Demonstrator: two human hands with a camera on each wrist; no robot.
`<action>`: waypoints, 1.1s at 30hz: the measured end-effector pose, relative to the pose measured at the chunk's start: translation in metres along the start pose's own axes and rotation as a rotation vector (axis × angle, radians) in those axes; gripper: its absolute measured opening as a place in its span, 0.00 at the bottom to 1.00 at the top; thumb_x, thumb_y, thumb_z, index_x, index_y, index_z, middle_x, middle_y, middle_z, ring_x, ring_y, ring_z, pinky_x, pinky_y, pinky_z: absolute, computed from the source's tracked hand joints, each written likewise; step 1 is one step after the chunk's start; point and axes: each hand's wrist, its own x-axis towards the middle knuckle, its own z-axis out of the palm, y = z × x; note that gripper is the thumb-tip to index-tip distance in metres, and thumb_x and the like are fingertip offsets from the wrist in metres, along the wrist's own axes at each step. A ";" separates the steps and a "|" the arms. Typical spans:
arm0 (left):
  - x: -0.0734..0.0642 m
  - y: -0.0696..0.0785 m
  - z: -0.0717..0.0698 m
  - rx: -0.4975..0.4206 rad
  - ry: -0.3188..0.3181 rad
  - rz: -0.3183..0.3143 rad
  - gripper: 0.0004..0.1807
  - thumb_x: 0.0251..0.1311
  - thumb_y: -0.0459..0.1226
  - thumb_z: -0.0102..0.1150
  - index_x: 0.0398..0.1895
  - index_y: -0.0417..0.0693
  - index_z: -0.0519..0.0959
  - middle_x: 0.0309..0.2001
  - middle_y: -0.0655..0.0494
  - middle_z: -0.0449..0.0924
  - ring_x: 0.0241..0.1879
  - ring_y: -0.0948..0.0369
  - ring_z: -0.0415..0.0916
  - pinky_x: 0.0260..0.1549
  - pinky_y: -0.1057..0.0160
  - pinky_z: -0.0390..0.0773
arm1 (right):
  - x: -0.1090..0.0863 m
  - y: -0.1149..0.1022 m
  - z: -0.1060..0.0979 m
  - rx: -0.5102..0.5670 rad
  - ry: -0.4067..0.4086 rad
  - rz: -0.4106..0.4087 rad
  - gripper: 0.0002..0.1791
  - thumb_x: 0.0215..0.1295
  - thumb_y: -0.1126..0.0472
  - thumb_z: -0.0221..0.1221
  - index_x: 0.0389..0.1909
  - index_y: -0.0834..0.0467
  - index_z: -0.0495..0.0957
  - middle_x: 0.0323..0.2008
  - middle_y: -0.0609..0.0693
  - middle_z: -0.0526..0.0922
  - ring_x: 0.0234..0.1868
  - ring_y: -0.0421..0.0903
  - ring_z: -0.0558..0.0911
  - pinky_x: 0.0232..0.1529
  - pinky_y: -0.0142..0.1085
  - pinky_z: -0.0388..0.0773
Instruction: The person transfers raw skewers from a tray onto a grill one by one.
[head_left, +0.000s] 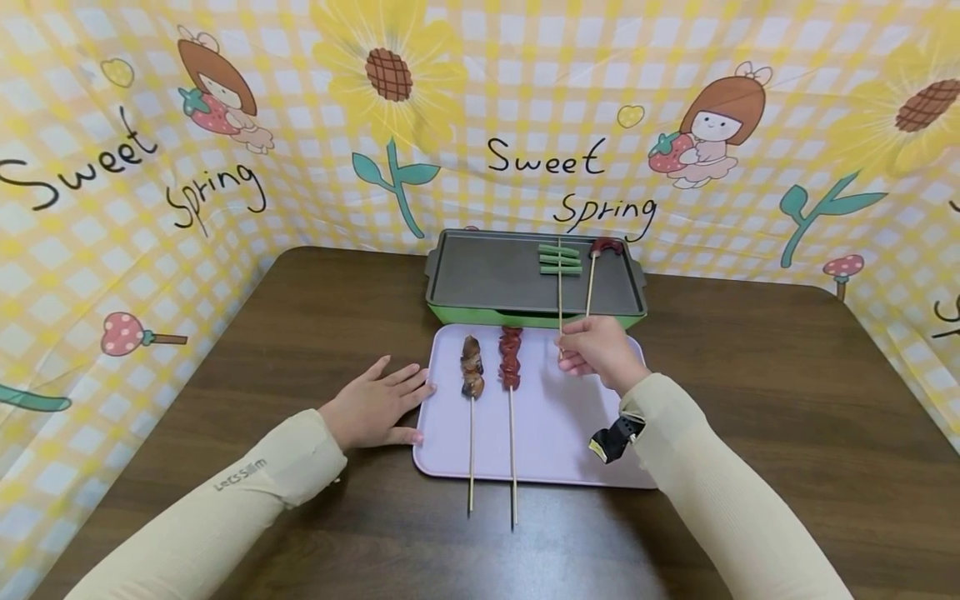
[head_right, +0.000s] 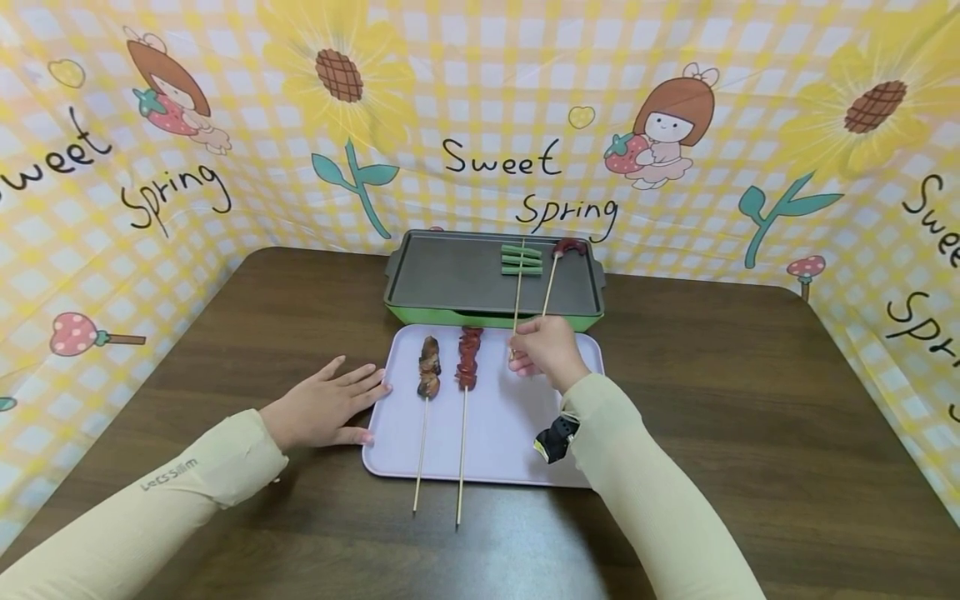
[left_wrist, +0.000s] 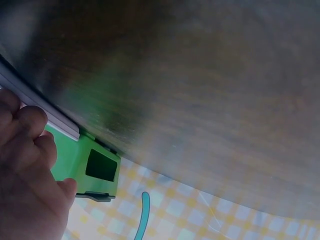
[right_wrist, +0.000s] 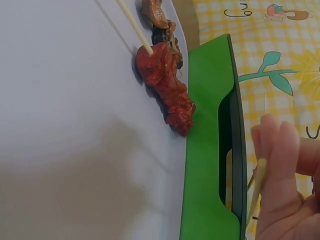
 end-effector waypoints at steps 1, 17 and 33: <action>0.000 0.000 0.000 0.000 0.001 0.000 0.40 0.63 0.60 0.48 0.69 0.43 0.65 0.69 0.44 0.61 0.70 0.50 0.55 0.65 0.40 0.49 | -0.001 0.000 -0.001 -0.002 0.000 -0.006 0.21 0.65 0.70 0.56 0.57 0.77 0.68 0.18 0.50 0.80 0.15 0.37 0.78 0.20 0.28 0.78; -0.001 -0.001 0.002 0.005 0.039 0.025 0.39 0.63 0.59 0.50 0.68 0.41 0.67 0.68 0.43 0.63 0.69 0.49 0.57 0.64 0.39 0.51 | -0.031 0.013 0.005 0.013 -0.092 -0.033 0.16 0.63 0.68 0.60 0.47 0.75 0.74 0.15 0.49 0.79 0.15 0.37 0.78 0.21 0.31 0.79; -0.002 -0.001 0.003 -0.013 0.038 0.024 0.39 0.63 0.59 0.49 0.68 0.41 0.66 0.69 0.42 0.62 0.69 0.49 0.57 0.64 0.39 0.51 | -0.067 0.056 0.035 0.040 -0.304 0.049 0.19 0.63 0.69 0.58 0.52 0.74 0.68 0.17 0.53 0.80 0.15 0.39 0.79 0.18 0.30 0.78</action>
